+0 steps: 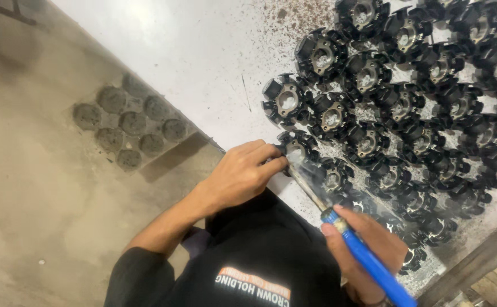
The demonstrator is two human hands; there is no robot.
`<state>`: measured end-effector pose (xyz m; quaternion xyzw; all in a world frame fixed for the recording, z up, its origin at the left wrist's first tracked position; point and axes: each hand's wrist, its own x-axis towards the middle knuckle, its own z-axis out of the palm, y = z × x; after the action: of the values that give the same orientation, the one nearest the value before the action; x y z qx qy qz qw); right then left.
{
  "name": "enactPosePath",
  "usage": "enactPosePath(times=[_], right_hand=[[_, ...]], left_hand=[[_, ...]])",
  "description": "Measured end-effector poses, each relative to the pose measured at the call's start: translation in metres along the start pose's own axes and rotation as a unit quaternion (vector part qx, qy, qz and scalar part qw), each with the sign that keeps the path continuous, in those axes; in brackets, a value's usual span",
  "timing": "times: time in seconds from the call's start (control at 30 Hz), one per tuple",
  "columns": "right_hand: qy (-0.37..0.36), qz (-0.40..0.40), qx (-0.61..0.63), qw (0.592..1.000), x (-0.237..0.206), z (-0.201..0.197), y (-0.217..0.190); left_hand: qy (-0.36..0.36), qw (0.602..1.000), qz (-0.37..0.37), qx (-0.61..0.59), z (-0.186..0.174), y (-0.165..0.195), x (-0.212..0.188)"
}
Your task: The person solders wire leads onto black plastic fan-like rotor components arranged in rows on a workbench. They hold each component steady with one hand while applying a soldering iron with the other, then set the finished part aside and move to the next one.
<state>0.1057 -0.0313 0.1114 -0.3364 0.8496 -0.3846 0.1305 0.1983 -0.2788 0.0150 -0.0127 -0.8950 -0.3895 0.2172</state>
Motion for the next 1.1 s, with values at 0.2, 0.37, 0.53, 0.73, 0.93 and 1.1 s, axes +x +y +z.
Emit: enactPosePath(times=[0.2,0.37,0.53,0.73,0.93,1.1], right_hand=[[0.182,0.079,0.265,0.944,-0.005,0.014,0.033],[0.255,-0.023,0.191,0.948,0.006,0.039,0.070],[0.288,-0.018,0.133,0.948,0.007,0.043,0.084],[0.281,0.020,0.151,0.948,0.014,0.046,0.087],[0.277,0.026,0.155,0.948,0.020,0.049,0.078],[0.217,0.023,0.058,0.974,0.023,0.038,0.066]], left_hand=[[0.056,0.996,0.058,-0.031,-0.083,0.012,0.019],[0.181,0.978,0.072,0.069,-0.079,0.001,0.059],[0.058,0.994,0.012,0.093,-0.010,-0.026,0.083],[0.008,0.997,0.009,0.076,0.009,-0.037,0.076],[-0.010,0.996,0.022,0.090,0.016,-0.039,0.080],[-0.024,0.995,0.037,0.087,0.015,-0.038,0.084]])
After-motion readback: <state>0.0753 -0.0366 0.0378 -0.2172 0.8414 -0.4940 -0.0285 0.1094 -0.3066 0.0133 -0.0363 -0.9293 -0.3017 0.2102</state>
